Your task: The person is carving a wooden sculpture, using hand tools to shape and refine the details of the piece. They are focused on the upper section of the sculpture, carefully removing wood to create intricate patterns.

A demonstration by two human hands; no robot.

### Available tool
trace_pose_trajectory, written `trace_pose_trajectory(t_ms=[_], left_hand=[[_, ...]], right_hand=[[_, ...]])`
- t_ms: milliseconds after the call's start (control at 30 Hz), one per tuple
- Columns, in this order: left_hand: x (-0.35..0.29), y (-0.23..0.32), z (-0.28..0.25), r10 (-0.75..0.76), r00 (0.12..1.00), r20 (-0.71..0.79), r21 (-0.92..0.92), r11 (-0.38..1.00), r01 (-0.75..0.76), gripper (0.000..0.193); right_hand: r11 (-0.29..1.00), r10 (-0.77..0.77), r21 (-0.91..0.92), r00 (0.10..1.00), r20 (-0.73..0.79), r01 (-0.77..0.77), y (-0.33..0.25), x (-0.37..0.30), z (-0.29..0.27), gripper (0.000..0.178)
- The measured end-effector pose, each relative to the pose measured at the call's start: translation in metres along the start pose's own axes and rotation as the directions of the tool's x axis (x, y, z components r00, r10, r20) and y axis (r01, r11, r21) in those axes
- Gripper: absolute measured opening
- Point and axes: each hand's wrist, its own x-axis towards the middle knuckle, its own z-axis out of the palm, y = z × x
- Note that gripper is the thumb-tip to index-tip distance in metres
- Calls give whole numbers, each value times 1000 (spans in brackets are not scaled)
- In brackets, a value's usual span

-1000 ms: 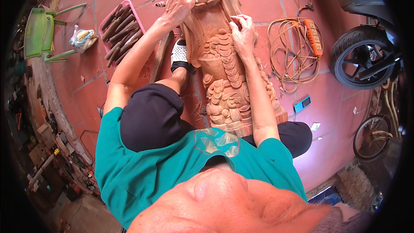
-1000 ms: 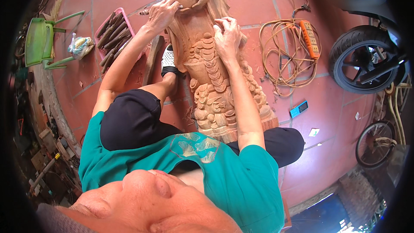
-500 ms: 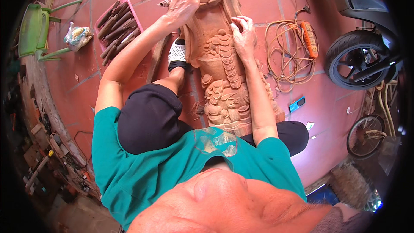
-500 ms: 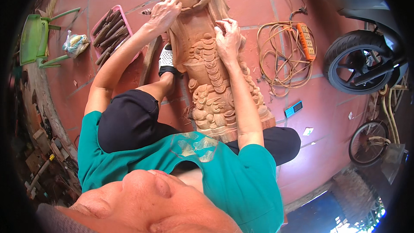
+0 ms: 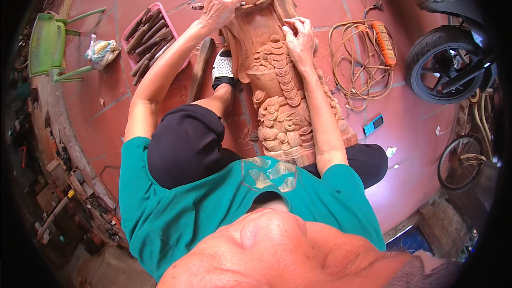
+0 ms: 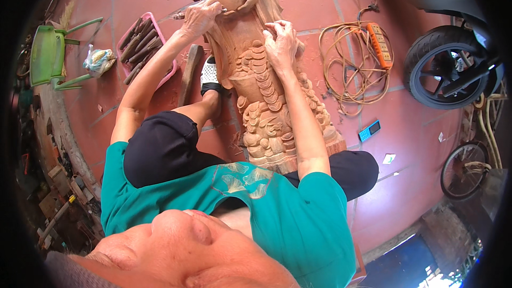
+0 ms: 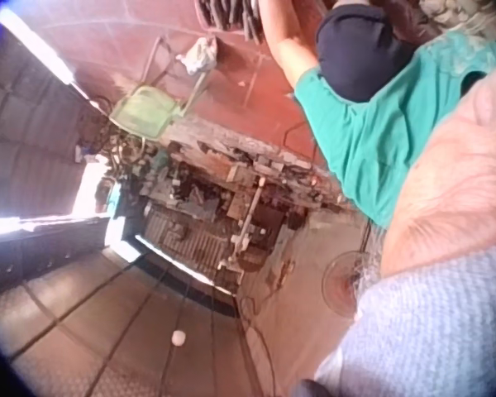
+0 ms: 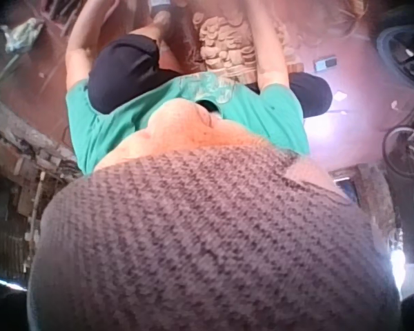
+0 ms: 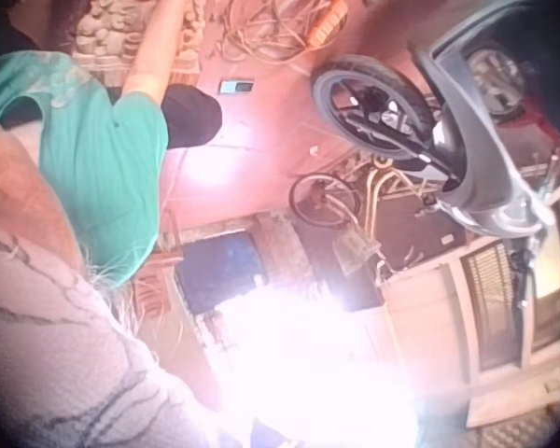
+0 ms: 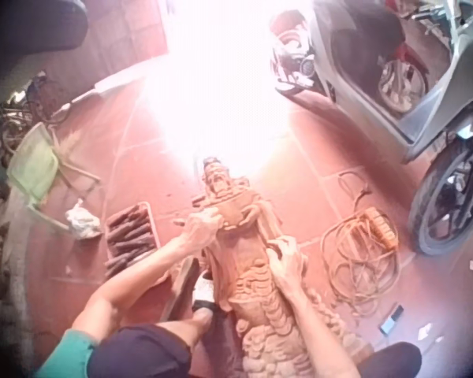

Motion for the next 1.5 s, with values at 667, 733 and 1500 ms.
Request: trace_pose_trajectory(t_ms=[667, 733, 1500], left_hand=[[-8, 8, 2, -105, 994, -10, 59, 993, 106, 7], [-9, 7, 9, -154, 987, -53, 7, 988, 155, 5], [2, 30, 17, -229, 972, -53, 21, 973, 230, 8]], right_hand=[[1000, -7, 16, 1000, 4, 7, -3, 0, 3, 21], [999, -17, 28, 1000, -1, 17, -2, 0, 3, 21], [988, 38, 149, 998, 53, -45, -11, -2, -3, 20]])
